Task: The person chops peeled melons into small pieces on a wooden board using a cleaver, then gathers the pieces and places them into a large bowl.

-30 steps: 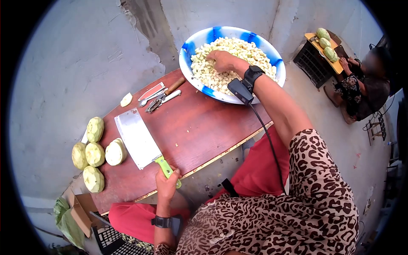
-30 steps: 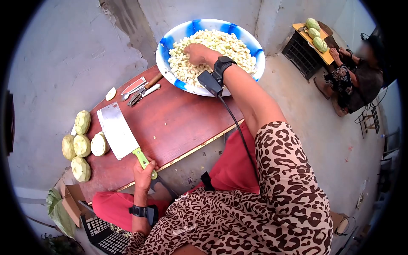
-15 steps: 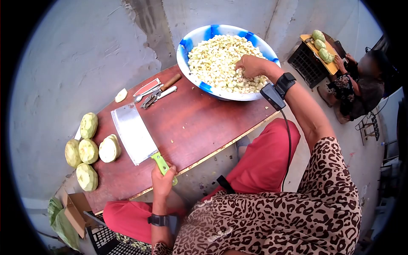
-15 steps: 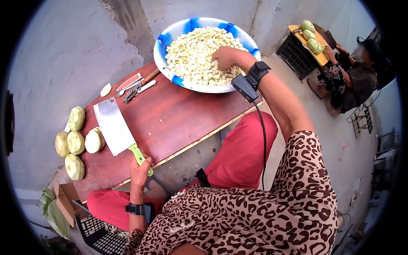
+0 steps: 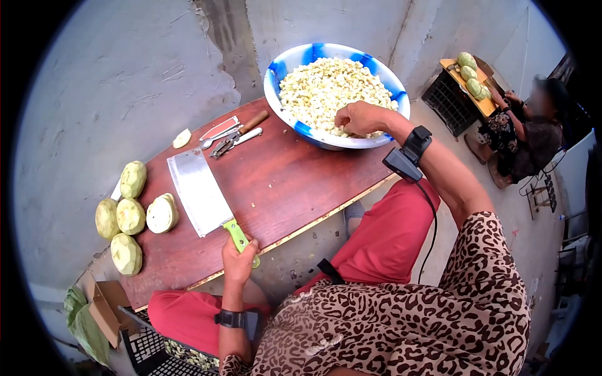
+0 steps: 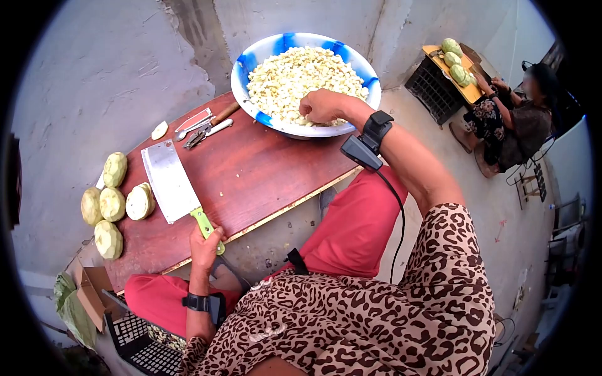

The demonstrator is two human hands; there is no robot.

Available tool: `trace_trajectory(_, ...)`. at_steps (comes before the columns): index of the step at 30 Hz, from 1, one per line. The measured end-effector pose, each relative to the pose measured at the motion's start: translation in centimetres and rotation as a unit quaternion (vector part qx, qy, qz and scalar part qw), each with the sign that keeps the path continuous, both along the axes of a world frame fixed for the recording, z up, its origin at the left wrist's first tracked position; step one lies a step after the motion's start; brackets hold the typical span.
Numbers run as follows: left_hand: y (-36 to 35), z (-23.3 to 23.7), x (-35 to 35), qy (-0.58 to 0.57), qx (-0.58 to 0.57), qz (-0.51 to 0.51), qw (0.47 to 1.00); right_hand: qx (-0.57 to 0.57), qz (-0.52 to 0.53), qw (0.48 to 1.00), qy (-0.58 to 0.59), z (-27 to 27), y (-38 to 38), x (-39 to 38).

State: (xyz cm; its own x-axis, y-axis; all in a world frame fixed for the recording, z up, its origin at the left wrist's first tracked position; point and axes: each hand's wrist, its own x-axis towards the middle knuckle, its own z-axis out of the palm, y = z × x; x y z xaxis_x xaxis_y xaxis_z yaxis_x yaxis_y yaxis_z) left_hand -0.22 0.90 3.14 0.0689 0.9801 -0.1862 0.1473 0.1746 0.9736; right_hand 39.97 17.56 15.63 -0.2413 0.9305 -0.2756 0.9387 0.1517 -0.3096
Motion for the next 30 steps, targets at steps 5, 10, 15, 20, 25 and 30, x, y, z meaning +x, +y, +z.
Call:
trace_trajectory(5, 0.1, -0.2, 0.0, -0.008, 0.005, -0.002, 1.000, 0.147, -0.070, 0.983, -0.087, -1.3, 2.8, 2.2)
trace_trajectory(10, 0.1, -0.2, 0.1, 0.007, 0.005, -0.004, 1.000, 0.136, -0.048, 0.989, 0.014, 0.4, 1.5, -1.1)
trace_trajectory(15, 0.2, -0.5, 0.1, -0.007, 0.012, -0.004, 1.000, 0.147, -0.050, 0.987, 0.047, -1.0, 1.0, -3.9)
trace_trajectory(20, 0.2, 0.0, 0.6, 0.001, 0.006, 0.001, 1.000, 0.381, -0.124, 0.910, 0.106, -0.3, -0.8, -5.1)
trace_trajectory(25, 0.4, -0.9, 0.1, 0.020, 0.025, -0.003, 0.999, 0.097, -0.032, 0.993, 0.059, -0.2, -4.8, -9.0)
trace_trajectory(30, 0.3, -1.1, 0.0, 0.005, 0.036, -0.002, 0.999, 0.326, -0.088, 0.939, 0.067, -1.1, -4.6, -9.8)
